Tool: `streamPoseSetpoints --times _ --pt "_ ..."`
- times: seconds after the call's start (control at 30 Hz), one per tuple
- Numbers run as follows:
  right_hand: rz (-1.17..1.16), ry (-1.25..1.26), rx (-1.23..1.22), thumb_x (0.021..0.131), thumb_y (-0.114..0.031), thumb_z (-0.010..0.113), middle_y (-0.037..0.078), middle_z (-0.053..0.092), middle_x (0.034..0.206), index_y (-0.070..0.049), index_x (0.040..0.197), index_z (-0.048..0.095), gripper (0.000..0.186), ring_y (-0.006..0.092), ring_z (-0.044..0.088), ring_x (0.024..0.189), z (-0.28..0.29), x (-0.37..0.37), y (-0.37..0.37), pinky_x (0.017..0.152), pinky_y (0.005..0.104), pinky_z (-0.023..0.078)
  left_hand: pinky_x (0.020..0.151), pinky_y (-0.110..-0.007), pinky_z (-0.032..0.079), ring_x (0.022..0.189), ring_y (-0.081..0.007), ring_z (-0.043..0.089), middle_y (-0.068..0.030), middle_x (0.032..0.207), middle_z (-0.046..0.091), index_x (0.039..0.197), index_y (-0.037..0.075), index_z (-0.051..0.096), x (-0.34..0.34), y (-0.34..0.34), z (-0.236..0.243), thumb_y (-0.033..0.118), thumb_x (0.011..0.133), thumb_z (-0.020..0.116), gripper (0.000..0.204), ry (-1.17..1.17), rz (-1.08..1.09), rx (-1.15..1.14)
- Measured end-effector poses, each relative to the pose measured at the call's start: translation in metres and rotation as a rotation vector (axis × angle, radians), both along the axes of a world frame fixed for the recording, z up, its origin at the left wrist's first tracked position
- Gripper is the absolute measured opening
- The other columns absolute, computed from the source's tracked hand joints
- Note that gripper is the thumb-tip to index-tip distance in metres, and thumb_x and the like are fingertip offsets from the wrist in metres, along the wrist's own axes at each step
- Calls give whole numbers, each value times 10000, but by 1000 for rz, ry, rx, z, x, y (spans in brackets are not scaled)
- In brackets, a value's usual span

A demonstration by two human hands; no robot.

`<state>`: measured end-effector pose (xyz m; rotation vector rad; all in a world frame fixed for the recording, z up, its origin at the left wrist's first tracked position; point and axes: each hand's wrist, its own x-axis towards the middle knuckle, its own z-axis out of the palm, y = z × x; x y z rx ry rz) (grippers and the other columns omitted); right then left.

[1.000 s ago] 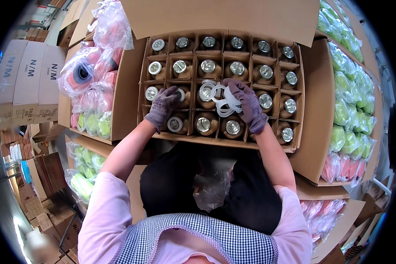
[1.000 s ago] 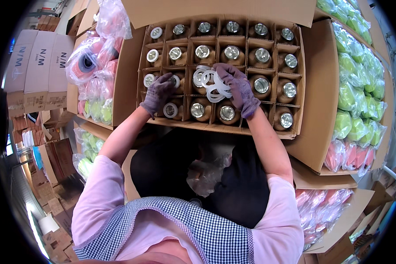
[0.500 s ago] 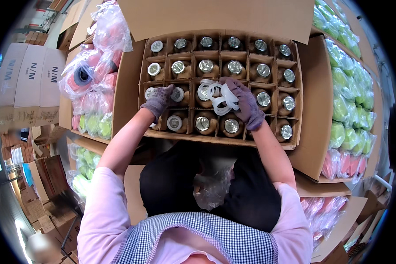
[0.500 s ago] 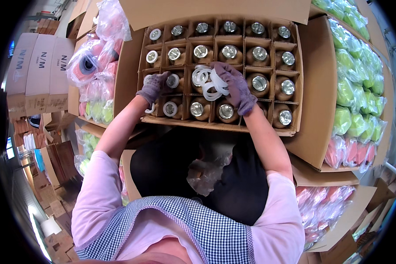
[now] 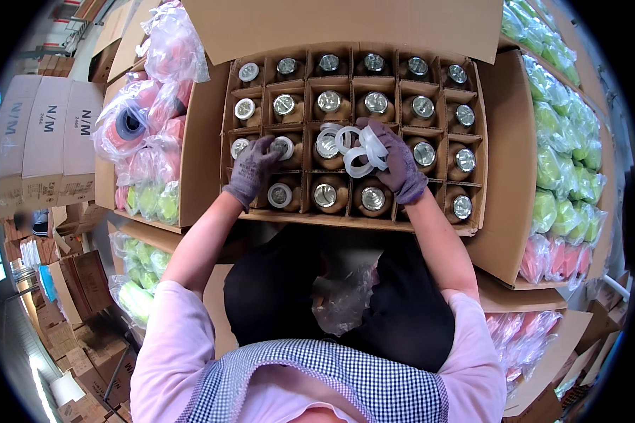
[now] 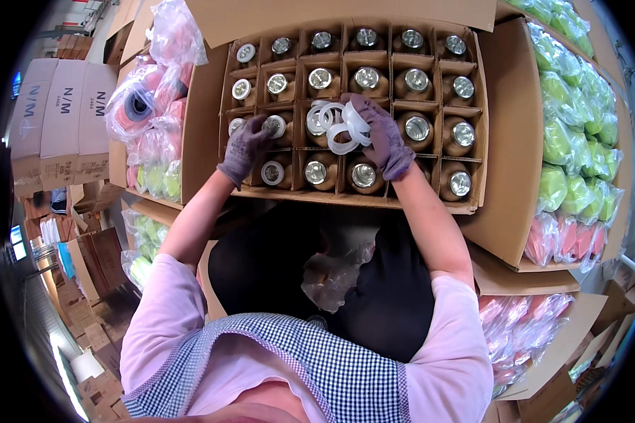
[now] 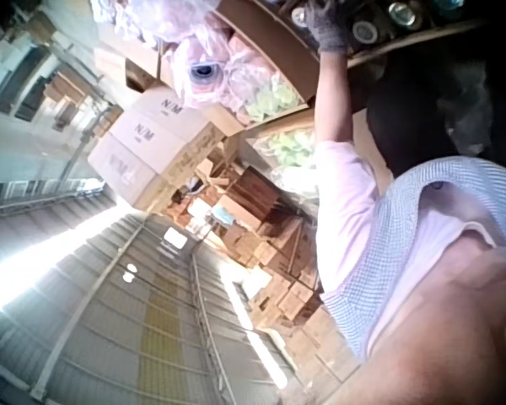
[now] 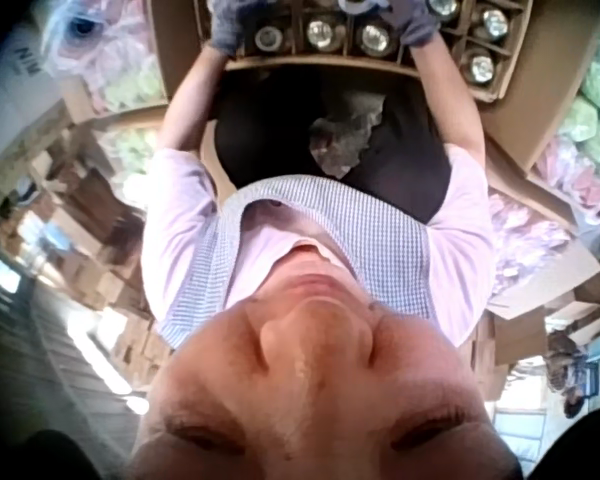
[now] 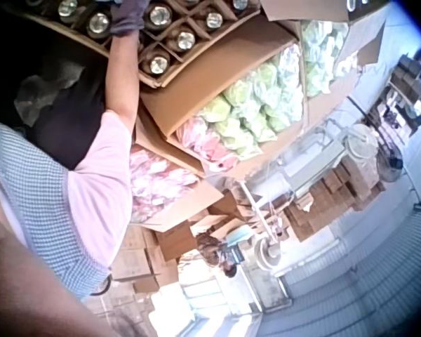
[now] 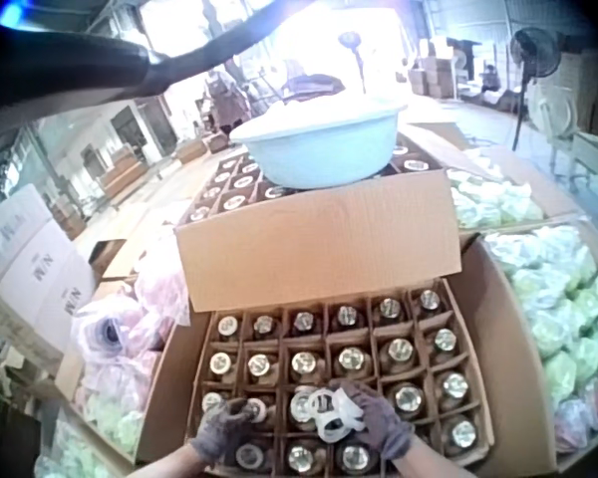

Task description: The person sits on the floor in a warehouse and places white plastic rings onto the tops of small jars arranged in a cardboard box. They handle the rings and jars by hand, working through the grid of jars in the box.

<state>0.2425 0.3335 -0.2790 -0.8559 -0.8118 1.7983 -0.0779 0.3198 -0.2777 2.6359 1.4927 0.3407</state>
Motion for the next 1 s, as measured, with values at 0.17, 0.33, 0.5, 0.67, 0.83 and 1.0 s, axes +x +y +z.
streamPoseSetpoints --times 0.17,0.33,0.5,0.67,0.83,1.0 --pt "-3 -17 13 954 -355 571 39 635 1042 -68 1202 585 380 136 641 912 3 0 -1 723 273 547 843 -417 503 1010 -330 582 -130 1111 591 922 123 684 -17 7 -16 147 728 730 201 -132 -26 -120" --pt "14 -19 -17 947 -346 585 37 638 1031 -72 1195 591 369 133 636 927 5 -2 1 712 274 547 812 -403 508 960 -326 598 -132 1046 586 873 127 680 -4 13 0 134 708 737 174 -4 1 -197" --pt "32 93 -45 940 -322 600 41 634 1046 -68 1199 587 363 131 631 934 -3 -10 1 724 275 547 787 -400 517 916 -329 604 -135 1002 565 928 134 657 12 12 2 155 707 755 243 5 76 -251" --pt "64 4 252 930 -227 609 44 614 1120 -61 1260 536 377 127 603 1008 -5 -12 -1 840 290 519 777 -445 520 926 -363 610 -147 1079 551 1177 192 592 3 17 0 171 734 741 468 32 78 -278" --pt "57 29 347 777 88 597 62 521 1309 -46 1333 464 588 165 516 1191 -32 -1 3 1040 312 399 833 -389 513 995 -318 604 -128 1104 572 1216 173 623 61 22 43 99 772 719 460 32 67 -225" --pt "10 -186 544 755 62 630 77 543 1283 -42 1317 476 592 176 530 1172 4 -3 -3 1030 322 406 859 -349 531 1003 -263 629 -92 1151 605 1134 114 665 113 21 68 12 771 706 379 -513 -198 -147"
